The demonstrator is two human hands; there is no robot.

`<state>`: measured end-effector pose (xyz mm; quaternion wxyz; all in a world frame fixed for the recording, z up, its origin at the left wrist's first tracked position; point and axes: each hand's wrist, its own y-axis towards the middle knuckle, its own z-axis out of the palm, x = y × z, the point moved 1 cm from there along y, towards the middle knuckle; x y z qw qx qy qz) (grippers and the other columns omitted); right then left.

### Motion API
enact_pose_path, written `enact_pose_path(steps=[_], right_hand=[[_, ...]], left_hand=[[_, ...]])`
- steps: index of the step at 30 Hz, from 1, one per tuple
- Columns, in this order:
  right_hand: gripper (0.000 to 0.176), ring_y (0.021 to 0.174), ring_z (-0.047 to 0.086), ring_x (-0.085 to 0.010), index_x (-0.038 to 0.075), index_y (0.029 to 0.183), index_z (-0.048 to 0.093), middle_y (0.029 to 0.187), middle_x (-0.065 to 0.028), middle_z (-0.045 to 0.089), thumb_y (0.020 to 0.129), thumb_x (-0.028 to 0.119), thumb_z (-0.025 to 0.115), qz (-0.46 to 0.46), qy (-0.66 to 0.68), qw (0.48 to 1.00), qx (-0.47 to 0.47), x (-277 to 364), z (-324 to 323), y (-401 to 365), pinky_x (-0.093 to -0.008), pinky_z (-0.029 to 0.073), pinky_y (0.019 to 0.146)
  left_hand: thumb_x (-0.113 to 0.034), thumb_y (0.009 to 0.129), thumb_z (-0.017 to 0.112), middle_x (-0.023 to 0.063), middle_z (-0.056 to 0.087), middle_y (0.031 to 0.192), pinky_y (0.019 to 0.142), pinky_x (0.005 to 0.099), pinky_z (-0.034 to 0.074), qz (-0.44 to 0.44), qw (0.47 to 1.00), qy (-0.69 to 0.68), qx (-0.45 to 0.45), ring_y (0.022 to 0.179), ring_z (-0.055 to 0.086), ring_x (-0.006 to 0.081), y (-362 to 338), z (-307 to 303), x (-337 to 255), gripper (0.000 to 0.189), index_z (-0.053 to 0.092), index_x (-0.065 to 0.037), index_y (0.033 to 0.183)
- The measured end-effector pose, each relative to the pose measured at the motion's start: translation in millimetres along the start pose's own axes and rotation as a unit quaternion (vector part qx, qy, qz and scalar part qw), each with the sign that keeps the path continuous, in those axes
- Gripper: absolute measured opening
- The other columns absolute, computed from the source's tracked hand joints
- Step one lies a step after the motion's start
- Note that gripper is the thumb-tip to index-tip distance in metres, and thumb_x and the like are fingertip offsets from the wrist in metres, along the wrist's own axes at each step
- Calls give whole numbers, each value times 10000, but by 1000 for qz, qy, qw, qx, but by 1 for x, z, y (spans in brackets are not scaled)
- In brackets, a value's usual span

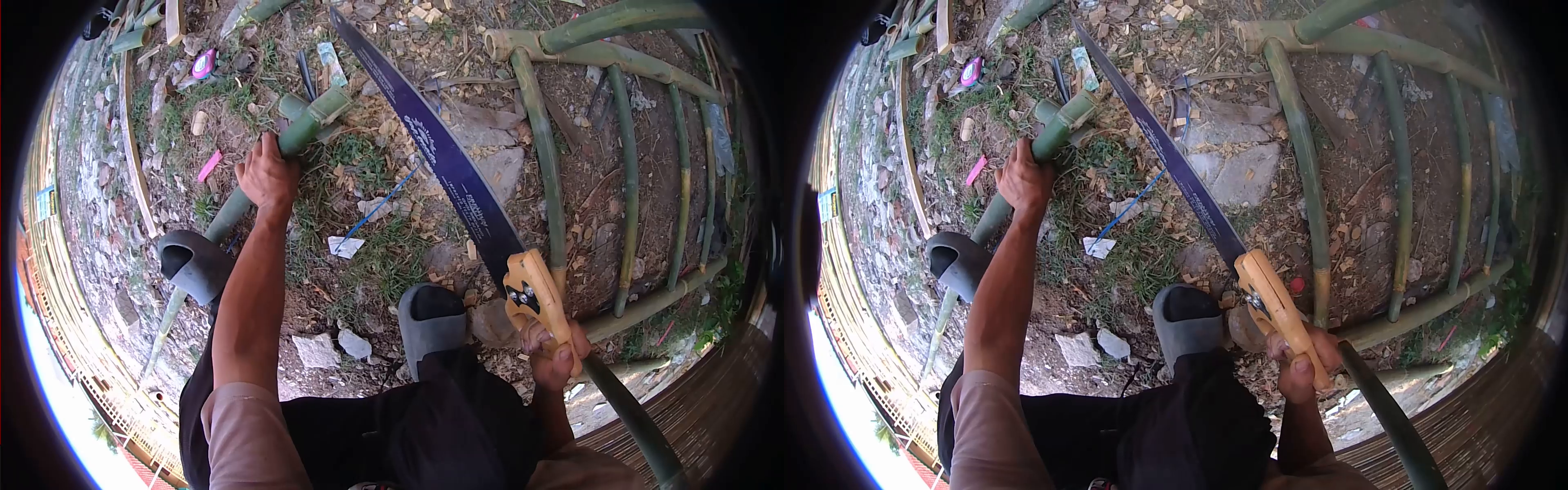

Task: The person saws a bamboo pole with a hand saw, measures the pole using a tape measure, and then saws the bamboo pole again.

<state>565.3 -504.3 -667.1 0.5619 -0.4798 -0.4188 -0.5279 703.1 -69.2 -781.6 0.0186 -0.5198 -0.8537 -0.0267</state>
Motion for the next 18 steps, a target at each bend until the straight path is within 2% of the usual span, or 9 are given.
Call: enact_pose_path(steps=[1,2,4,5,6,8,13,16,18], right_hand=[[450,554,564,-187,-58,865,540,672,-125,579,938,384,579,7,-6,1000,6,-2,3,1,-329,466,493],[443,559,569,-181,-62,852,550,670,-120,583,933,372,583,14,-13,1000,11,-4,6,3,-327,472,498],[429,560,571,-176,-61,835,557,661,-117,582,927,357,587,31,-19,999,-6,-4,15,5,-316,477,512],[409,566,546,-187,-42,864,526,668,-124,551,946,357,564,45,-17,999,14,-7,17,7,-332,468,525],[389,571,521,-198,-22,894,496,675,-130,520,964,358,541,56,-15,998,35,-10,20,12,-349,459,538],[407,577,550,-185,-33,872,531,669,-120,549,954,363,576,63,5,998,15,-13,27,21,-326,466,542],[424,590,579,-169,-37,856,569,671,-103,580,949,373,625,80,29,996,3,-11,30,26,-308,472,551],[429,584,577,-167,-33,862,571,674,-96,584,948,384,628,93,44,995,-1,-11,35,26,-307,470,542],[420,567,569,-161,-33,851,578,664,-89,585,948,374,621,89,31,995,6,-10,39,27,-302,466,530]], left_hand=[[-308,725,761,116,707,934,880,436,482,-21,996,-21,82,896,696,300,10,-8,-1,459,661,-110,1127],[-308,725,761,116,707,934,880,436,482,-19,996,-23,83,896,696,300,20,-16,-1,459,661,-110,1127],[-370,713,761,137,715,799,783,445,542,24,963,-98,251,749,707,295,42,-21,14,445,715,-65,1033],[-313,714,779,124,696,752,649,409,566,53,939,-144,309,681,685,238,55,-3,29,397,722,-13,968],[-313,714,779,124,696,752,649,409,566,55,940,-142,306,681,685,238,60,-6,30,397,722,-13,968],[-210,688,793,105,672,709,535,338,543,2,855,-244,458,600,647,186,62,-5,29,341,700,35,907],[-148,678,787,91,655,674,469,289,509,8,823,-266,501,550,617,155,69,-5,29,267,689,40,841],[-197,690,790,108,677,698,544,322,546,18,840,-237,488,593,645,177,64,-7,30,313,708,41,877],[-290,713,778,140,717,768,680,370,575,82,930,-155,322,696,703,238,52,-13,25,389,736,3,966]])
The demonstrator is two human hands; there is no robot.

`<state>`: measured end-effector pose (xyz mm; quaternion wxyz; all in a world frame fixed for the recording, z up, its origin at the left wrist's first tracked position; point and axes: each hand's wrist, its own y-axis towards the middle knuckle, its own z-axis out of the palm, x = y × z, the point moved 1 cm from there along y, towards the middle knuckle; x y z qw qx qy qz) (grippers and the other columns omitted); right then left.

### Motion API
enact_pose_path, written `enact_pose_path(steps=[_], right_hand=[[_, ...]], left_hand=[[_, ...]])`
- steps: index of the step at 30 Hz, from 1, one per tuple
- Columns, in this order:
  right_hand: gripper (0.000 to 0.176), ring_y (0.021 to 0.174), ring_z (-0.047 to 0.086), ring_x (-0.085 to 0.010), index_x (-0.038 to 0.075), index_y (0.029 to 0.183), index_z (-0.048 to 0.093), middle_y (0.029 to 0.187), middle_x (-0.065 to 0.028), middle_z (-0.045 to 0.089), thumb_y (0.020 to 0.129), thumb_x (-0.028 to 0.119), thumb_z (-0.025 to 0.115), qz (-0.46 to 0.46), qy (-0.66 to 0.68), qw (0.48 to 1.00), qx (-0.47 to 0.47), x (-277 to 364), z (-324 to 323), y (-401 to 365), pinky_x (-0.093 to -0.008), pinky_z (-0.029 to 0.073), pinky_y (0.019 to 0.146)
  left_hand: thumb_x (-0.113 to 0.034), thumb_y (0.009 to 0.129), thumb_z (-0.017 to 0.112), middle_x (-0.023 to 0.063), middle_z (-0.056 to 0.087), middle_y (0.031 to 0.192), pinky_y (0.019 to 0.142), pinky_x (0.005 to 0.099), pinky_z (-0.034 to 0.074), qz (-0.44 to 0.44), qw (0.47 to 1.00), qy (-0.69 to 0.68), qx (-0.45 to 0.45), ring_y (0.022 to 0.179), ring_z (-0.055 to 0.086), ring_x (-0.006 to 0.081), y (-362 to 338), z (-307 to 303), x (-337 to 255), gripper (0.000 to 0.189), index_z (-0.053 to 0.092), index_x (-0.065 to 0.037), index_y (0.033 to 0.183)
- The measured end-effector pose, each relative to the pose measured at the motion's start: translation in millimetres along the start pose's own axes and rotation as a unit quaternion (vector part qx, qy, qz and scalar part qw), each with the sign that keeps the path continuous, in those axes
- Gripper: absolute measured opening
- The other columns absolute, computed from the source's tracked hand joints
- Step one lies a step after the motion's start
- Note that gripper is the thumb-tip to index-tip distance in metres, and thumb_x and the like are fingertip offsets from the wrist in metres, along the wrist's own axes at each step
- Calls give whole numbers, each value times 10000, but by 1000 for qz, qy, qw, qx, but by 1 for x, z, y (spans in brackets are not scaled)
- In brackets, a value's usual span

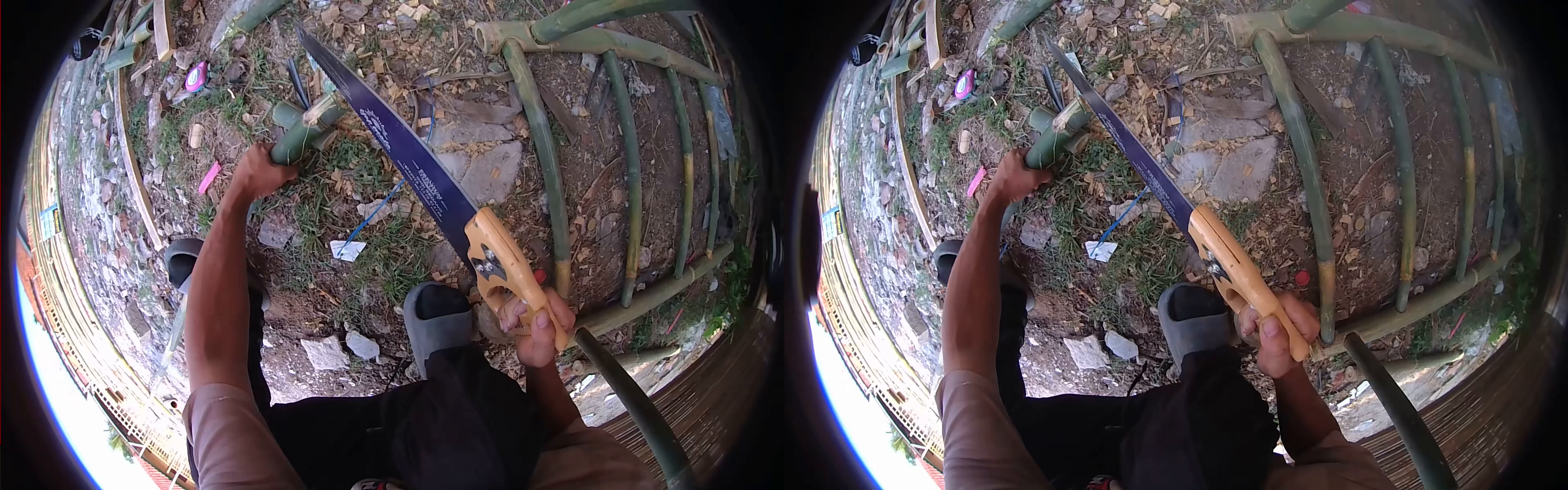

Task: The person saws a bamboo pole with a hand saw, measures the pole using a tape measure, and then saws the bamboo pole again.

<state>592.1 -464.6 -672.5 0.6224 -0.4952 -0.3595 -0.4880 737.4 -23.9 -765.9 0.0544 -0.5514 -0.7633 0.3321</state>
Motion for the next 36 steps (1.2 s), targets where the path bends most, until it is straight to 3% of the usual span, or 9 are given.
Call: enact_pose_path(steps=[1,5,19,22,25,28,30,34,36], right_hand=[[420,567,569,-161,-33,851,578,664,-89,585,948,374,621,0,2,1000,2,-2,0,1,-302,466,530],[392,537,559,-148,-33,834,593,641,-77,586,945,343,599,-17,-51,998,21,-6,-3,0,-291,454,507],[440,517,543,-172,-41,800,537,603,-104,549,940,375,563,-45,-207,976,49,43,-32,-27,-314,445,483],[424,519,542,-174,-33,795,526,604,-103,549,945,362,562,-35,-199,976,82,41,-12,-6,-312,442,491],[385,485,545,-145,-55,773,581,597,-85,577,916,300,613,21,-113,993,29,20,4,27,-279,413,466],[468,534,558,-169,-32,788,539,586,-98,539,945,408,578,68,-156,984,56,14,12,43,-287,442,515],[509,522,550,-166,-25,775,532,573,-100,528,933,456,583,-13,-239,969,61,16,4,15,-297,444,500],[559,482,513,-141,-10,745,495,558,-77,511,912,516,585,18,-180,983,18,29,-13,-8,-311,444,463],[442,531,511,-132,3,771,497,607,-71,534,957,398,573,27,-196,978,69,13,13,34,-290,421,502]], left_hand=[[-400,739,773,155,748,895,820,411,561,-32,998,50,-31,858,732,297,-7,2,-9,471,740,-98,1099],[-477,755,785,141,750,1026,871,441,544,-94,986,101,-96,985,714,326,-21,12,-27,535,699,-221,1217],[-443,760,746,164,753,980,841,436,559,-61,992,85,-65,921,729,329,-14,6,-16,520,715,-175,1205],[-466,772,728,164,752,989,848,444,558,-72,991,89,-72,933,724,343,-14,9,-18,515,711,-196,1211],[-473,786,715,170,750,1001,849,443,560,-85,989,92,-83,941,724,343,-15,9,-21,529,700,-201,1240],[-469,786,716,180,746,1007,851,445,559,-89,988,101,-81,951,722,348,-12,7,-20,542,693,-206,1259],[-459,778,725,181,746,1010,852,449,557,-64,991,81,-81,954,720,354,-10,7,-13,530,700,-211,1247],[-446,768,733,177,747,1007,855,453,555,-88,990,89,-72,956,719,357,-12,4,-17,521,706,-213,1233],[-435,761,734,173,749,1002,858,453,555,-83,989,87,-81,949,720,356,-13,8,-19,509,714,-209,1216]])
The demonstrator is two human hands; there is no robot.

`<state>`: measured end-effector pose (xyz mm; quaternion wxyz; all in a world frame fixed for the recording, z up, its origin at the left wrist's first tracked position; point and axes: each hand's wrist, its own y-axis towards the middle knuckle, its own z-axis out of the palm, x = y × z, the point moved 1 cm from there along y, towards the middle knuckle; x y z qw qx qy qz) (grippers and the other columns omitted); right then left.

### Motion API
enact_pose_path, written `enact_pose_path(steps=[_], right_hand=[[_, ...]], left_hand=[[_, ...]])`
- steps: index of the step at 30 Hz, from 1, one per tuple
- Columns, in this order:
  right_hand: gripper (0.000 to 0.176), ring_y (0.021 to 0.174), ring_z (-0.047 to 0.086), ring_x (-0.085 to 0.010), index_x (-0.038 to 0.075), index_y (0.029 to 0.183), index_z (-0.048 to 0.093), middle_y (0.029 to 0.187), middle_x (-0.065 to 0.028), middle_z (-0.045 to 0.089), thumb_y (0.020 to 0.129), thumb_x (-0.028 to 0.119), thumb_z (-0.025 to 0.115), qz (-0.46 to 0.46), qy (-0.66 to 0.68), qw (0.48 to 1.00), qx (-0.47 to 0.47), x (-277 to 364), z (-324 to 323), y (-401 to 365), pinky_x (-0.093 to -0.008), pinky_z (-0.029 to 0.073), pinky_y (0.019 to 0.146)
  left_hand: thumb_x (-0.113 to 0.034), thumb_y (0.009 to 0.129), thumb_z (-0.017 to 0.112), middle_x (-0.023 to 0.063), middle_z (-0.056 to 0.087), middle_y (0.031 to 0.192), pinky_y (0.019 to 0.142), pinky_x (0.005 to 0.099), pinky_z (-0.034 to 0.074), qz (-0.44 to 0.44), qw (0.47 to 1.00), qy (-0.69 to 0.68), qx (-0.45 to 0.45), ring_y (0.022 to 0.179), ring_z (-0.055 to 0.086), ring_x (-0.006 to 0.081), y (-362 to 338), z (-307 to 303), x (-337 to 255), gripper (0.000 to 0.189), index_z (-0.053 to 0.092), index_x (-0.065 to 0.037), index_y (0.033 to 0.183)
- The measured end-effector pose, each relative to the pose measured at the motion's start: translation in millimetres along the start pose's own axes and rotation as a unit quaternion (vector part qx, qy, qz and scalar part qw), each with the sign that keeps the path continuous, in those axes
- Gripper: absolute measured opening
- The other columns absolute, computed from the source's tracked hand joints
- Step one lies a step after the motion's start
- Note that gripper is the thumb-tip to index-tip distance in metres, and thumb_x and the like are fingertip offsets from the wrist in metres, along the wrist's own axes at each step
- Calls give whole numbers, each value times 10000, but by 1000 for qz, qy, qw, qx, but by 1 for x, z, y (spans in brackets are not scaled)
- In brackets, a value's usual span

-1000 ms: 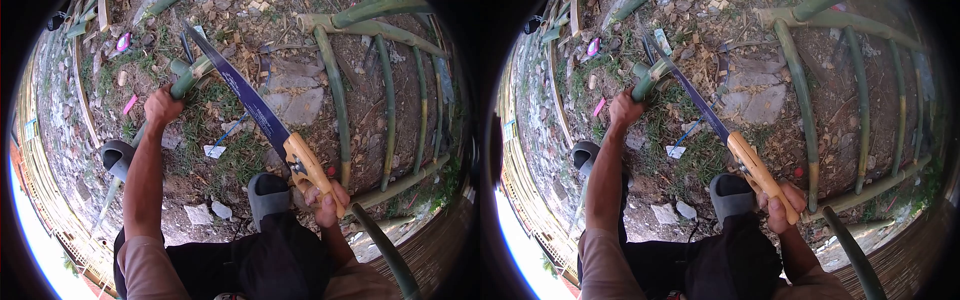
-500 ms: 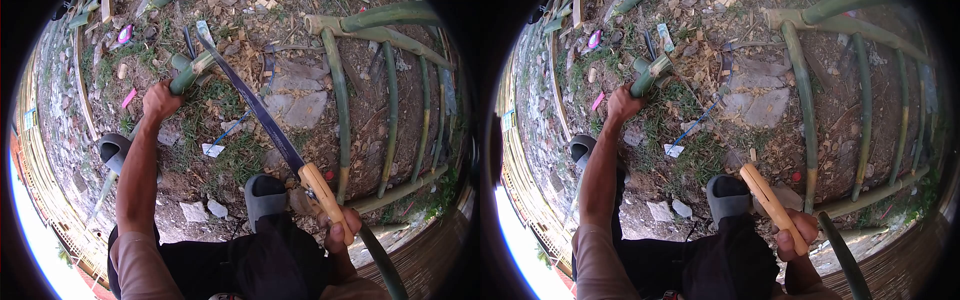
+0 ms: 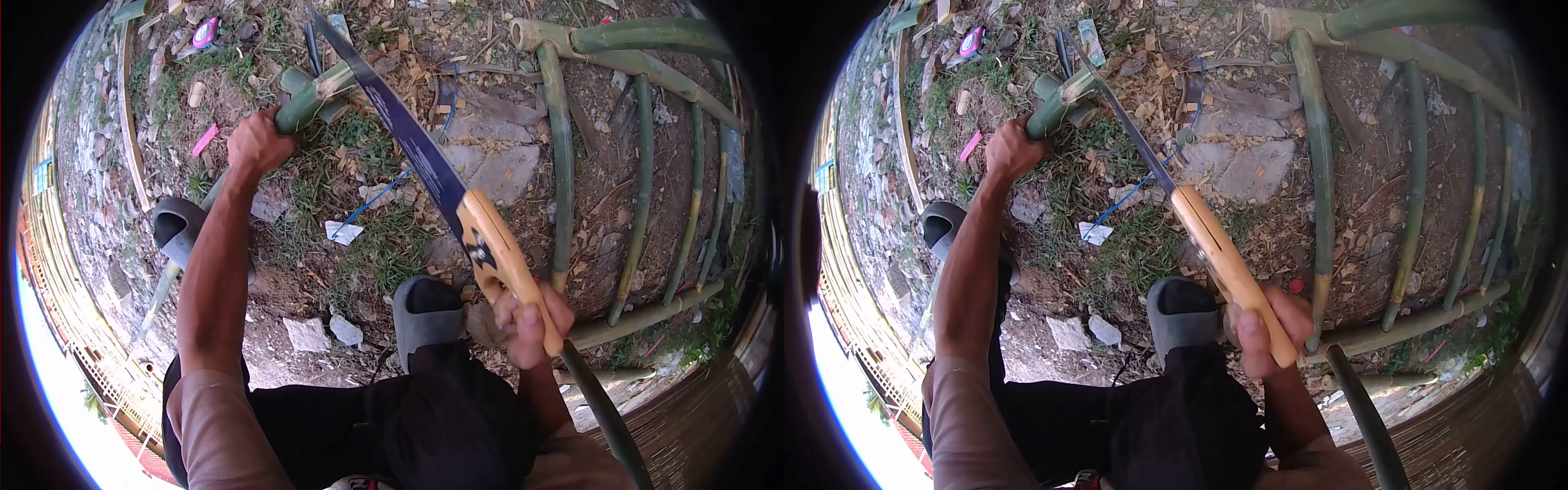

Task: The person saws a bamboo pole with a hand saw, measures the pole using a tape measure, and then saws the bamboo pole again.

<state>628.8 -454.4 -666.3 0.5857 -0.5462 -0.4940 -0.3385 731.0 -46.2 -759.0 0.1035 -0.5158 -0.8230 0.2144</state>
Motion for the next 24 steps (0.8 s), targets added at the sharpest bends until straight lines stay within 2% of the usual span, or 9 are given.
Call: enact_pose_path(steps=[4,7,10,13,16,18,19,20,24], right_hand=[[349,581,514,-130,15,796,508,654,-71,556,988,303,548,-31,-30,999,30,-5,32,35,-283,398,537],[424,531,496,-134,3,798,513,612,-87,539,945,395,583,-4,56,998,-20,-10,-9,-32,-292,426,515],[490,519,492,-133,-1,798,512,590,-89,519,925,465,595,17,42,999,-27,-4,-12,-35,-297,437,507],[302,467,522,-109,-22,769,593,563,-31,561,913,241,630,-49,4,999,-10,-23,35,47,-261,417,464],[243,452,517,-117,-6,754,584,560,-24,558,902,182,627,-62,23,998,-7,-11,50,59,-266,404,457],[275,460,522,-121,-3,741,570,560,-39,560,912,209,606,-66,20,997,-25,-5,21,6,-263,411,459],[412,512,508,-154,8,785,509,589,-82,515,961,377,560,-71,29,996,-54,-11,1,-28,-302,428,498],[458,508,513,-182,3,778,491,595,-101,511,940,426,556,1,67,996,-62,-14,-27,-61,-321,444,491],[469,500,514,-196,-5,774,484,610,-105,517,925,432,567,-40,54,992,-105,-7,-36,-88,-322,445,485]], left_hand=[[-424,764,723,169,751,981,848,446,560,7,1000,6,17,924,724,350,2,-3,2,499,714,-212,1215],[-429,770,714,166,752,976,844,446,561,19,1000,1,11,918,726,347,6,0,8,506,710,-210,1226],[-432,767,712,163,753,981,853,444,559,-11,1000,-12,26,928,726,343,0,-8,-3,514,709,-206,1228],[-432,758,717,165,751,998,864,442,556,-16,1000,-18,11,942,725,338,1,-5,-3,525,708,-205,1231],[-435,757,719,170,749,1020,872,441,553,3,1000,-4,1,956,723,334,3,-4,2,528,707,-211,1235],[-437,750,726,172,748,1024,876,442,552,14,1000,-20,-1,957,724,332,9,-12,1,535,711,-191,1225],[-433,746,729,173,748,1023,879,442,550,11,1000,-18,0,959,723,333,10,-16,1,534,714,-178,1214],[-430,741,732,174,748,1022,882,443,549,8,1000,-14,8,961,722,333,8,-15,2,533,718,-166,1204],[-422,731,740,164,750,938,829,413,563,38,996,-57,50,871,733,292,20,-10,12,542,721,-99,1166]])
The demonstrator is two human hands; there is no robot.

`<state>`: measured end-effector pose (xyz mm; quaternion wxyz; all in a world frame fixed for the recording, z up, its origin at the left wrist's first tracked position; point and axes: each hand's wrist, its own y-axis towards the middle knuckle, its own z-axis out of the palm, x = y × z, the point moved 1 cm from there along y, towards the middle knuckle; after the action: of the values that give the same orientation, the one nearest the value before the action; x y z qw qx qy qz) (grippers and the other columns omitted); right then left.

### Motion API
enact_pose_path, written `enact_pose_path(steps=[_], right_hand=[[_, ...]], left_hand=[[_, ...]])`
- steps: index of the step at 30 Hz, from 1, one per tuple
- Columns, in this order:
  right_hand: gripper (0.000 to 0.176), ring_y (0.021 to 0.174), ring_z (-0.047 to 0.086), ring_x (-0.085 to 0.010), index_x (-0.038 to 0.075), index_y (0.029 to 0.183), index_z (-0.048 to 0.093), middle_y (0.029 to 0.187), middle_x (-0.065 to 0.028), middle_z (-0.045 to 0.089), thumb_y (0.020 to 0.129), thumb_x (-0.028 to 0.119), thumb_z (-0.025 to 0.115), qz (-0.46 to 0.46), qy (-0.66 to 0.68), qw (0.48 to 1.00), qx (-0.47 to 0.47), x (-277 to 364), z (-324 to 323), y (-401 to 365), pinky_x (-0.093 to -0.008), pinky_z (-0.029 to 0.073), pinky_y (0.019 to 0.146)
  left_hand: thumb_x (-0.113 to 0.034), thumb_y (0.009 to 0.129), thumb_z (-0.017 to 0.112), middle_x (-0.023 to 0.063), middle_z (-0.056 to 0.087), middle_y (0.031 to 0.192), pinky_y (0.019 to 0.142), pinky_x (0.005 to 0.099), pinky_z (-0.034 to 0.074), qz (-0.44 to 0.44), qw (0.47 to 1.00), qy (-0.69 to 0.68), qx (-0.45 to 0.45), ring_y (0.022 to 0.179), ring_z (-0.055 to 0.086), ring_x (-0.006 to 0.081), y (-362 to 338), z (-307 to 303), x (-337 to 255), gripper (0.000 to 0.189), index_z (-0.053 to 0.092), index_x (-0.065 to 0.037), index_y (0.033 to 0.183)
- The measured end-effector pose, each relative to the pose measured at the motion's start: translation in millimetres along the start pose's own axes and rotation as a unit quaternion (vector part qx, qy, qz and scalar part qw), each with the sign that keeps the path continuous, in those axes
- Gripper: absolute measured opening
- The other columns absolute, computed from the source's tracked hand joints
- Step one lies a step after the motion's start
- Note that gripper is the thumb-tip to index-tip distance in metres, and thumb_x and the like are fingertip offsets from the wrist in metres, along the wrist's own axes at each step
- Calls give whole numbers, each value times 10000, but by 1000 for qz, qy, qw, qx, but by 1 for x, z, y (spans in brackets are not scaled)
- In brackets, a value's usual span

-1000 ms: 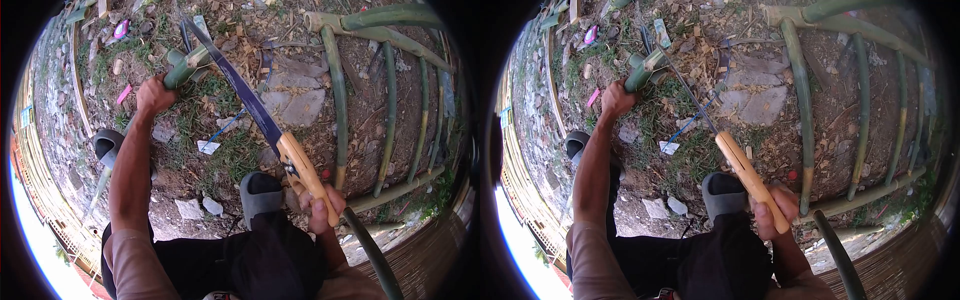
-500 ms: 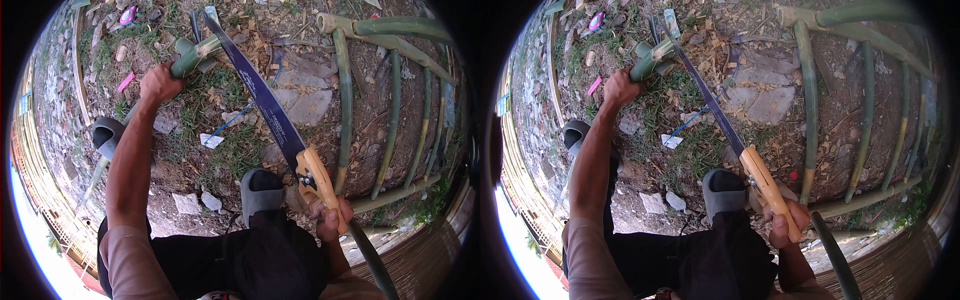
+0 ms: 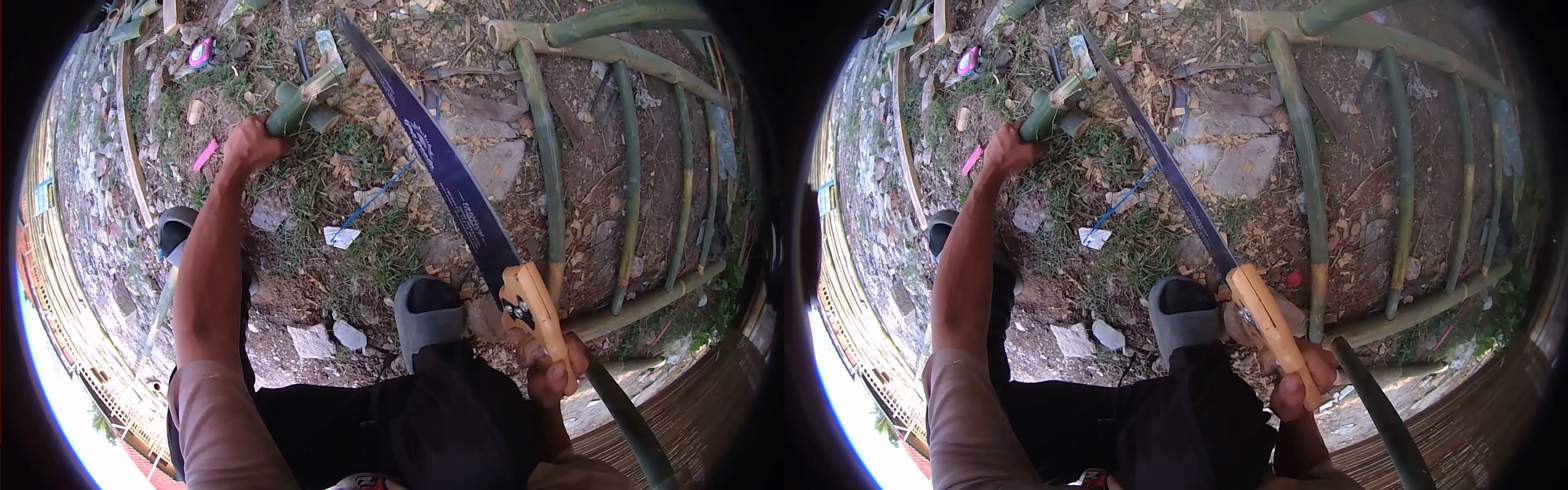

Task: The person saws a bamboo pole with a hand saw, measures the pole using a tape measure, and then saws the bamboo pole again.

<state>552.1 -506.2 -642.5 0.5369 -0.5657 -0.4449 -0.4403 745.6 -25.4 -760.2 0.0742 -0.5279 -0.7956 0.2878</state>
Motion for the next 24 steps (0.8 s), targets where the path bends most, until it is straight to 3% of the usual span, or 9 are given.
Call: enact_pose_path(steps=[1,2,4,5,6,7,9,22,24], right_hand=[[461,498,519,-198,-16,777,495,616,-107,524,922,416,573,-49,-3,999,7,-6,8,10,-323,447,484],[461,498,519,-198,-16,777,495,616,-107,524,922,416,573,-58,2,998,6,-12,18,24,-323,447,484],[430,497,543,-191,-47,787,545,620,-108,553,915,363,581,-139,-9,989,52,-20,39,49,-317,444,470],[430,497,543,-191,-47,787,545,620,-108,553,915,363,581,-140,-9,989,49,-25,46,56,-317,444,470],[419,498,555,-184,-59,791,566,622,-106,566,911,342,587,-174,-41,982,61,-28,51,61,-310,445,467],[408,499,566,-177,-71,796,587,624,-104,580,907,321,592,-206,-75,973,74,-29,56,64,-302,446,464],[399,496,568,-173,-72,795,595,621,-100,585,904,312,591,-212,-78,971,75,-30,64,67,-295,446,461],[281,463,559,-202,-48,715,566,590,-104,586,843,197,617,-260,-64,962,59,-47,86,76,-308,452,457],[264,455,548,-206,-42,706,558,581,-99,574,835,180,619,-270,-60,960,52,-49,86,76,-309,448,455]], left_hand=[[-354,717,760,151,737,851,738,386,575,27,999,-36,-14,748,718,253,9,8,13,506,724,-25,1100],[-354,717,760,151,737,851,738,386,575,29,999,-34,-23,748,718,253,11,4,12,506,724,-25,1100],[-250,700,766,127,714,785,622,356,565,-8,991,-101,83,644,683,215,10,0,11,419,719,27,1010],[-144,682,758,93,670,688,501,323,515,-4,982,-166,91,538,621,171,8,0,10,273,702,49,866],[-144,682,758,93,670,688,501,323,515,-2,982,-167,93,538,621,171,13,0,12,273,702,49,866],[-129,679,757,87,657,657,481,317,499,4,972,-183,149,519,609,169,18,0,16,228,691,39,818],[-90,669,755,82,626,592,443,302,460,9,952,-219,213,471,577,159,22,0,18,147,658,17,695],[-97,667,782,68,618,604,445,298,444,-28,913,-268,307,487,565,149,34,-7,24,165,661,1,722],[-121,684,788,66,643,652,463,303,470,-20,915,-257,310,525,591,153,35,-8,24,229,676,4,842]])
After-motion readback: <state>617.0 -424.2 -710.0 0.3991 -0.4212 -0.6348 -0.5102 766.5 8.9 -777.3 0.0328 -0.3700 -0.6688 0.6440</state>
